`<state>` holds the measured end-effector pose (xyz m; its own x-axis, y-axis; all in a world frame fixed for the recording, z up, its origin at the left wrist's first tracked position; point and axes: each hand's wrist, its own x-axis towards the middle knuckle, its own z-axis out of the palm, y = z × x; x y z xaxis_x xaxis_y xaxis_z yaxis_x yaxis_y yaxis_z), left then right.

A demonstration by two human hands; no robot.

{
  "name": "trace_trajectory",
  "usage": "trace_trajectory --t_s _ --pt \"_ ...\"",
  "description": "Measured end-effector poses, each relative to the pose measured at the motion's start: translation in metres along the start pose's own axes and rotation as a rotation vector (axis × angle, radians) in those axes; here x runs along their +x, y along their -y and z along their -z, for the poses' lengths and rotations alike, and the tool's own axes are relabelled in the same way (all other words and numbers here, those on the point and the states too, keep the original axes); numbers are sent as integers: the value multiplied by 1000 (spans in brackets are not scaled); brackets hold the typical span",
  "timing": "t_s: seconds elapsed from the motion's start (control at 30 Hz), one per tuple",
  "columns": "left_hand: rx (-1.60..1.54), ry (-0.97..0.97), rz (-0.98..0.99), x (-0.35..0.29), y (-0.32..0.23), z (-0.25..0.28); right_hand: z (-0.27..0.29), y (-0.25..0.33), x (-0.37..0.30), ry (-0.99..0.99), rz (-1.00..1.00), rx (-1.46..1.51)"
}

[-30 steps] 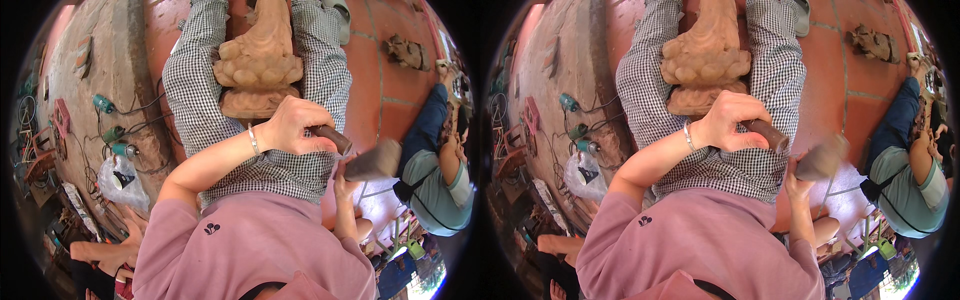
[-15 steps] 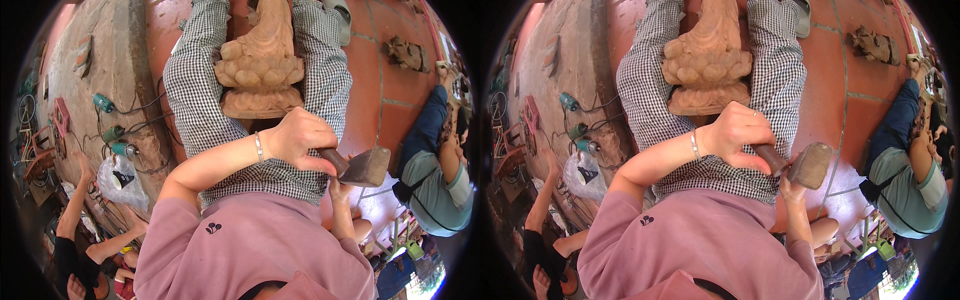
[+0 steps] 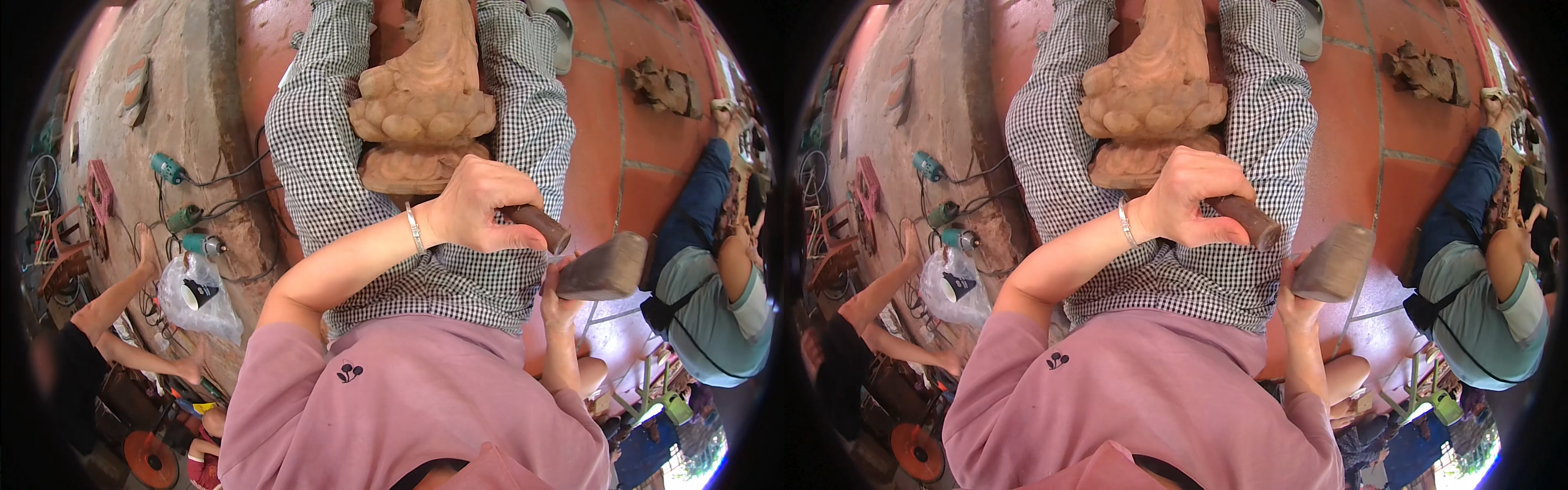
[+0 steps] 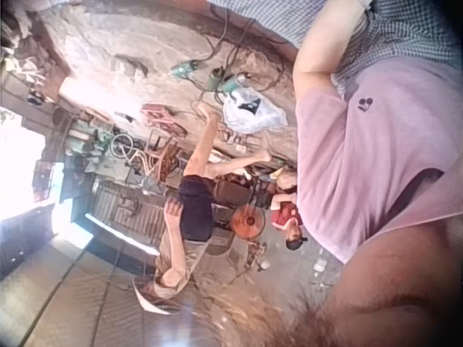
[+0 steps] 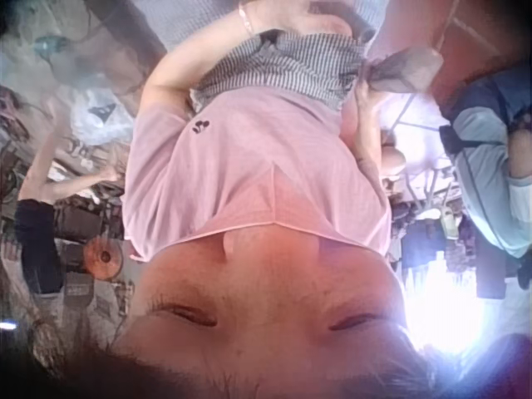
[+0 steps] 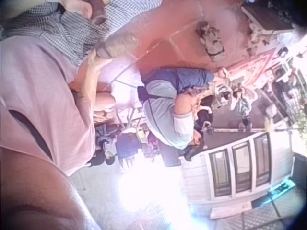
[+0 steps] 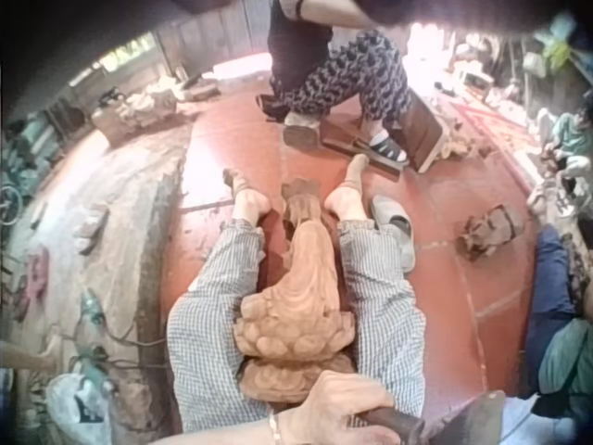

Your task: The person is carving a wooden object using a chisel and mallet. They are seated on the floor, holding the chisel in one hand and the mallet in the other, repeatedly striking the chisel to shape the wood.

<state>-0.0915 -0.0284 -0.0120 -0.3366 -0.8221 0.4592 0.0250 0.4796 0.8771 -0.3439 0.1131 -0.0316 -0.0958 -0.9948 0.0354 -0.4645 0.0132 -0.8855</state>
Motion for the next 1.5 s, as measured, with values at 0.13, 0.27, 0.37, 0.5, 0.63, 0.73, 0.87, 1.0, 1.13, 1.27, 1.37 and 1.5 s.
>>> trace_trajectory --t_s 0.13,0.27,0.37,0.5,0.63,0.73,0.87,1.0,1.13,1.27,1.37,1.5 --pt "-41 3 -29 -2 6 6 6 11 5 30 73 -373" --pt "100 165 -321 -2 -8 12 9 -10 -9 120 20 -205" --pt "208 59 -488 -22 -29 -1 10 -21 -18 142 -118 -121" --pt "185 -85 -325 -38 -47 38 9 4 -8 144 -63 -275" --pt "-276 -468 -12 -75 -35 73 -2 40 19 113 -247 -123" --pt "-379 -698 191 -94 -40 78 -13 71 48 142 -188 -128" --pt "-458 -647 218 -124 -26 81 -20 115 87 239 -115 -216" --pt "-666 -739 242 -132 -24 80 -28 158 124 383 47 -341" --pt "-670 -607 233 -132 -16 94 -56 219 158 594 289 -528" --pt "-587 -548 318 -132 -19 96 -78 276 181 776 574 -779" --pt "-76 -522 420 -167 0 82 -100 300 192 860 809 -884" --pt "378 -420 273 -166 -3 85 -116 331 195 902 1079 -1142"
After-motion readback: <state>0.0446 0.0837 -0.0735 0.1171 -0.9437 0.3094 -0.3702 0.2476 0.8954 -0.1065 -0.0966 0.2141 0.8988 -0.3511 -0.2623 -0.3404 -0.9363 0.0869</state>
